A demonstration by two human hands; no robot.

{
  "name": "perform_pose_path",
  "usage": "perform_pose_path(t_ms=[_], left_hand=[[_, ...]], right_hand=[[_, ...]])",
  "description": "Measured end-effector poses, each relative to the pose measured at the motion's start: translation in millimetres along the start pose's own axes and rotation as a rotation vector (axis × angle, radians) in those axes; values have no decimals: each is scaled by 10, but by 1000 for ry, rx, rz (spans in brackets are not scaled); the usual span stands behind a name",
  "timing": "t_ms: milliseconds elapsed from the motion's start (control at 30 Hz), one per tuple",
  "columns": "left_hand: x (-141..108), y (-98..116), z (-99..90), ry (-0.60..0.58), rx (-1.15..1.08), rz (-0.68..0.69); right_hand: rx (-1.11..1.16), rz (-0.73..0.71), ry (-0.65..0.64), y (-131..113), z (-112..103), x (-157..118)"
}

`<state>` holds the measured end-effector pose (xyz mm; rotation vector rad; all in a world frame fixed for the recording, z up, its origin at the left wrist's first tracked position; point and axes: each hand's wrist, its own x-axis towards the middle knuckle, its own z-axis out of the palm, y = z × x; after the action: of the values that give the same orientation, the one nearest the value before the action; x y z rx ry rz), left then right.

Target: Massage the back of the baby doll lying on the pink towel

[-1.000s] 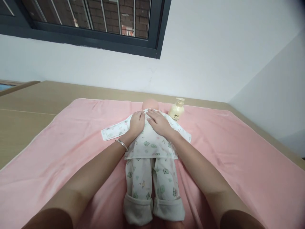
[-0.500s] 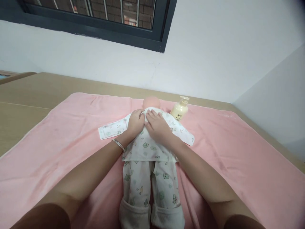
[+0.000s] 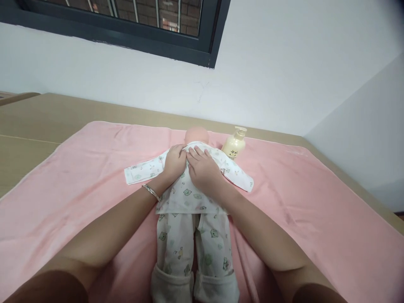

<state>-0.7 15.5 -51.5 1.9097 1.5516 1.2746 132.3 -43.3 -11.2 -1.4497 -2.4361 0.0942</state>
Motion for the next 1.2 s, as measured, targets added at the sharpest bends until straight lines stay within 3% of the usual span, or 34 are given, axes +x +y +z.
perform_pose_path(t_ms=[133,267,467,633,767,867,1033,1200], left_hand=[[-4,19,-7,-5,26,11],[-17,36,-11,-6,27,-9],[-6,32,-9,-12,23,-14],[-4,27,-6,-27,50,2],[4,66,-27,-41,92,15],[77,126,-64,-99,162,-1],[221,215,-109,-149,278,-115],[144,317,-114,-175,345,-114]], right_hand=[[106,133,-4,257,-58,131],[21,238,31,203,-32,101],[-95,135,68,-104,50,-62],[61,113,-16,100,-18,80],[110,245,21,262,-37,164],[17,301,36,209,-21,142],[-36,183,50,80,-34,142],[51,332,74,235,-75,256]])
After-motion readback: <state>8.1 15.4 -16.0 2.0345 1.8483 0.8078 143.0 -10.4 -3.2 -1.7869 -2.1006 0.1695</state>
